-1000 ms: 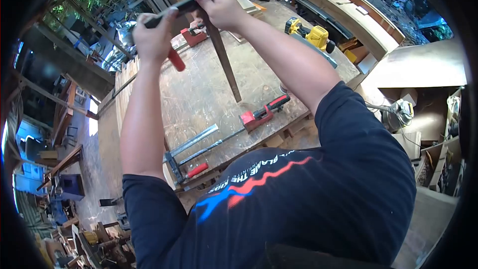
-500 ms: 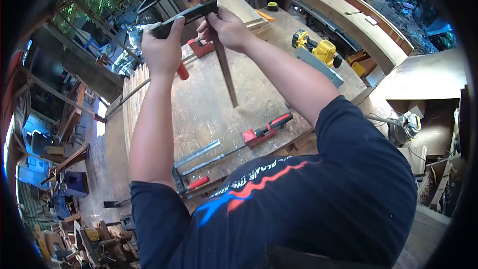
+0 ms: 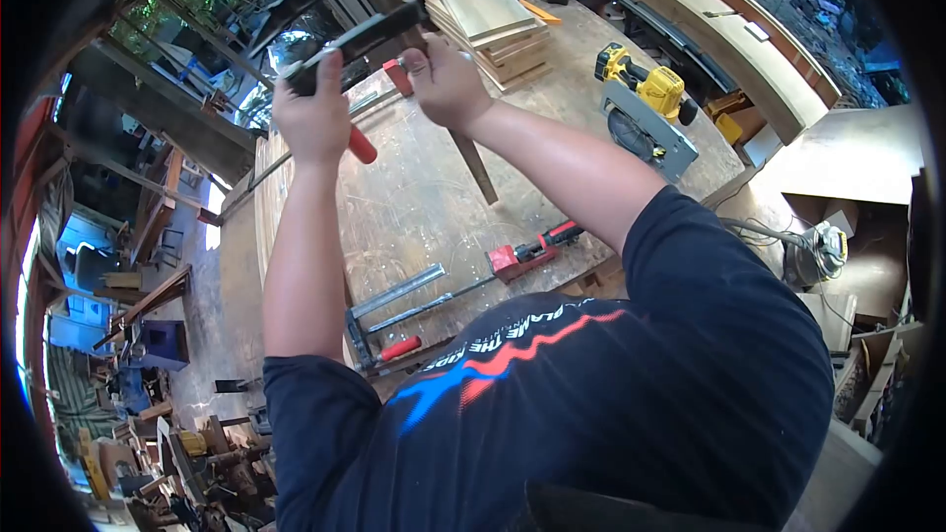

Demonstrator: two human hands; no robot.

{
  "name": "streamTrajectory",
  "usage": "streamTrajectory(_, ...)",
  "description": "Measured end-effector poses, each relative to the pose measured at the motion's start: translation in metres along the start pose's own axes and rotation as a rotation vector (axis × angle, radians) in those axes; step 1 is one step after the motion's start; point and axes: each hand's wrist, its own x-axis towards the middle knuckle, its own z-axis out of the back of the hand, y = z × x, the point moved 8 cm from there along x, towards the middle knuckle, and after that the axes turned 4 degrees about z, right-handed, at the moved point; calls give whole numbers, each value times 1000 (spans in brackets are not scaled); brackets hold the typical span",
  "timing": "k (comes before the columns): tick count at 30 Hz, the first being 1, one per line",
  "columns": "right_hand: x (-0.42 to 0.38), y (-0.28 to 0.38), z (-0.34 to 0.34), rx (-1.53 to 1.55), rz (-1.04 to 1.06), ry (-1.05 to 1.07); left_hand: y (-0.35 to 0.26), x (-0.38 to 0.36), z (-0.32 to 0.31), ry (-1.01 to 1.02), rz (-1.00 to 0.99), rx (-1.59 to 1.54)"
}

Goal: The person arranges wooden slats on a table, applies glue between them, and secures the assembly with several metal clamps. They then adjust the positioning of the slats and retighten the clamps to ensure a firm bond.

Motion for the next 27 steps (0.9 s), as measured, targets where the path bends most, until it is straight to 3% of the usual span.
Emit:
streamTrajectory(3,12,38,-2,-71,13,-100,-11,-1,16,-103,14,-87)
streamTrajectory(6,31,85,3,-21,-46,72,-15,0,34,-225,1,-225)
streamTrajectory(7,35,92,0,21,4,108,-14,3,38,-112,27,-236)
streamTrajectory(10,40,99,-16,-15,132,217,-31,7,65,-22,9,-102)
streamTrajectory(14,55,132,-33,10,144,241,-38,-15,89,-354,54,-304)
streamTrajectory(15,56,145,-33,67,205,258,-45,-22,93,-340,57,-353)
streamTrajectory(16,56,154,-36,-15,266,375,-57,-29,104,-318,27,-326)
streamTrajectory(18,49,162,-50,203,237,672,-86,-41,130,-286,-48,-274)
streamTrajectory(19,39,164,-55,441,207,746,-96,-50,151,-372,-65,-281)
streamTrajectory(20,35,169,-50,272,294,902,-110,-62,171,-459,-65,-263)
streamTrajectory(22,2,140,-64,175,216,1182,-130,-87,210,-519,-97,-348)
streamTrajectory(23,-33,119,-81,289,157,1392,-138,-101,230,-593,-102,-365)
streamTrajectory(26,-81,96,-82,269,-283,1480,-150,-141,289,-759,-44,-387)
streamTrajectory(27,-93,113,-84,283,-228,1381,-145,-160,308,-809,32,-372)
